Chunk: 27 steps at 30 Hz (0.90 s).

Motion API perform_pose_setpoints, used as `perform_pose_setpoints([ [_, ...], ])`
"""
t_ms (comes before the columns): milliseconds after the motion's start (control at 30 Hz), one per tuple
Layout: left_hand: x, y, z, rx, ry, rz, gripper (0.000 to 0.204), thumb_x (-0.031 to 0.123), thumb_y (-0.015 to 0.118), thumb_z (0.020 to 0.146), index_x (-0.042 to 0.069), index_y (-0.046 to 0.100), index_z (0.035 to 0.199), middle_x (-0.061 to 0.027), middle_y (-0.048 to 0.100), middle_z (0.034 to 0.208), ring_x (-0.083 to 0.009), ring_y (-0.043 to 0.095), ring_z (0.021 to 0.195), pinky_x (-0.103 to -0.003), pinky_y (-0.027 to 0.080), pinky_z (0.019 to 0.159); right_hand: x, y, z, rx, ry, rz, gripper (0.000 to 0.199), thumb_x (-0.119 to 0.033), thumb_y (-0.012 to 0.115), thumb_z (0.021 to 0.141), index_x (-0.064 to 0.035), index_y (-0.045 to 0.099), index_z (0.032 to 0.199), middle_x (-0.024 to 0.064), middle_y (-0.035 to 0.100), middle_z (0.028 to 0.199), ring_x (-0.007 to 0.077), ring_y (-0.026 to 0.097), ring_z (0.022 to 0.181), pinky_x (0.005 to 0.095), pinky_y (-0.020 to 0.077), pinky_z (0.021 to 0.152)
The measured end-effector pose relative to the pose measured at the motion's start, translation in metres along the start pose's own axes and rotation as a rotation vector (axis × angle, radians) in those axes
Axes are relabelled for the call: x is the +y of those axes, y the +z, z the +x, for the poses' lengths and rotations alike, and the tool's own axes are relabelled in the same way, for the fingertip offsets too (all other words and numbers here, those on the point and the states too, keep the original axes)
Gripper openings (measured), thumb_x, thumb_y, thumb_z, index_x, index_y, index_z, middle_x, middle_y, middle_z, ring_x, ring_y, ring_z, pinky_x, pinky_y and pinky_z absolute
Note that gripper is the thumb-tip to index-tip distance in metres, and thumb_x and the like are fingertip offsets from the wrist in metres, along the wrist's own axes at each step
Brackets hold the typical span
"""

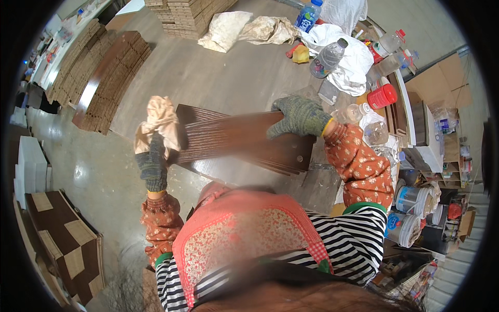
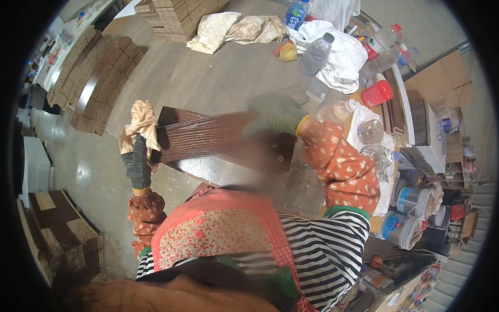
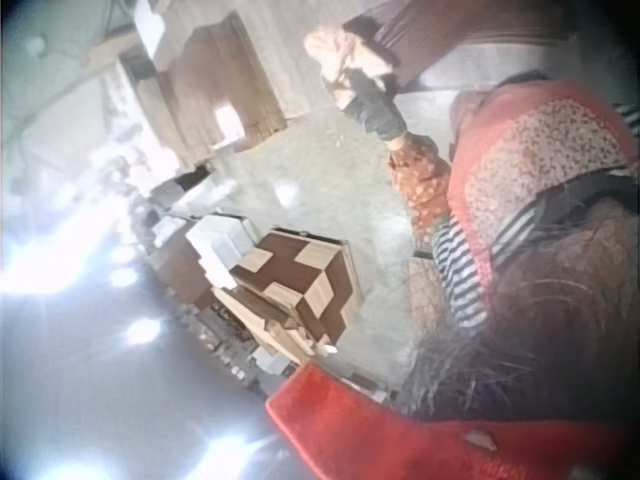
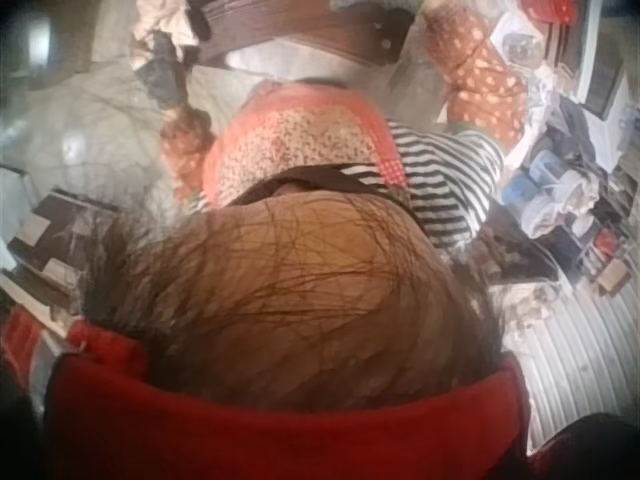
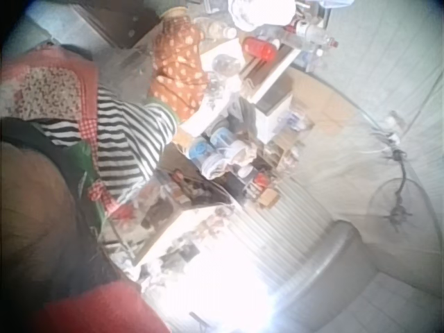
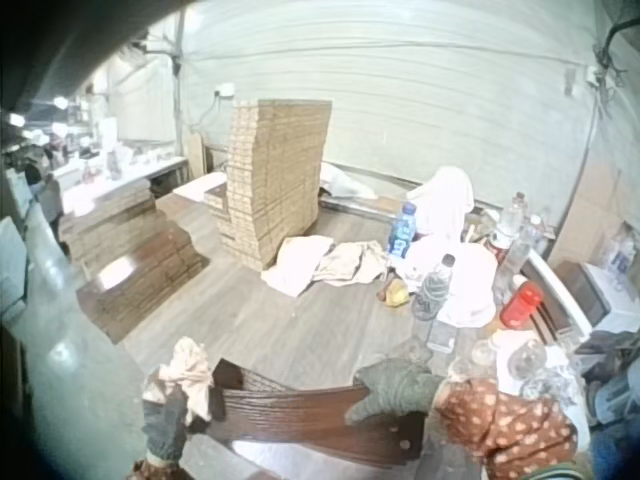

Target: The person wipes and cleans several brown wooden panels on a workbench using a cloth. They handle the panels one at a time, turning them over to clean different sides and stacking them as they finish.

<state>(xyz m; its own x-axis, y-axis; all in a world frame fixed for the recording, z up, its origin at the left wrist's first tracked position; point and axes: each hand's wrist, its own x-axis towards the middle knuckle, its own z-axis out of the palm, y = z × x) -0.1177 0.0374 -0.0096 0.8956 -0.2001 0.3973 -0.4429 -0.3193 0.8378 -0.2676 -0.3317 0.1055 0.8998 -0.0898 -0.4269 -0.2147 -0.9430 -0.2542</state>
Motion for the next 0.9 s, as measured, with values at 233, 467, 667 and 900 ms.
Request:
perform_pose_setpoints([
  [233, 0.024, -0.006, 0.031, 0.215, 0.099, -0.32, 0.031, 0.007, 0.061, 0.102, -0.001, 0.053, 0.13, -0.0065, 0.064, 0.109, -0.013, 0.061, 0.088, -0.026, 0.049, 0.073, -0.017, 0.012, -0.055, 0.378, -0.046, 0.119, 0.054, -0.054, 0.073, 0.085, -0.0045, 0.069, 0.106, 0.0212, 0.07, 0.097, 0.0412, 0.067, 0.092, 0.0509, 0.0509, 0.086],
  [467, 0.121, 0.056, -0.018, -0.255, 0.868, 0.098, 0.044, 0.031, 0.061, 0.098, 0.012, 0.06, 0.138, -0.0209, 0.06, 0.134, -0.035, 0.06, 0.124, -0.049, 0.05, 0.103, -0.003, 0.092, -0.043, 0.771, -0.239, 0.416, 0.042, -0.04, 0.07, 0.093, -0.0052, 0.067, 0.117, 0.0169, 0.068, 0.107, 0.0323, 0.065, 0.103, 0.0427, 0.0503, 0.09],
  [667, 0.128, 0.107, -0.024, -0.332, 1.003, 0.324, 0.042, 0.04, 0.064, 0.089, 0.01, 0.071, 0.117, -0.0168, 0.061, 0.138, -0.0388, 0.056, 0.133, -0.061, 0.036, 0.117, -0.009, 0.102, -0.055, 0.759, -0.163, 0.04, 0.039, -0.028, 0.068, 0.092, -0.0066, 0.066, 0.124, 0.0156, 0.068, 0.109, 0.0319, 0.065, 0.103, 0.0418, 0.0514, 0.089],
  [900, 0.049, 0.045, 0.046, -0.237, 0.87, 0.424, 0.058, 0.051, 0.05, 0.099, 0.005, 0.061, 0.133, -0.0137, 0.061, 0.139, -0.0316, 0.051, 0.14, -0.053, 0.029, 0.125, -0.03, 0.087, -0.058, 0.71, -0.031, -0.176, 0.041, -0.047, 0.069, 0.09, -0.0074, 0.068, 0.102, 0.0139, 0.066, 0.086, 0.0335, 0.065, 0.082, 0.0473, 0.0512, 0.074],
])
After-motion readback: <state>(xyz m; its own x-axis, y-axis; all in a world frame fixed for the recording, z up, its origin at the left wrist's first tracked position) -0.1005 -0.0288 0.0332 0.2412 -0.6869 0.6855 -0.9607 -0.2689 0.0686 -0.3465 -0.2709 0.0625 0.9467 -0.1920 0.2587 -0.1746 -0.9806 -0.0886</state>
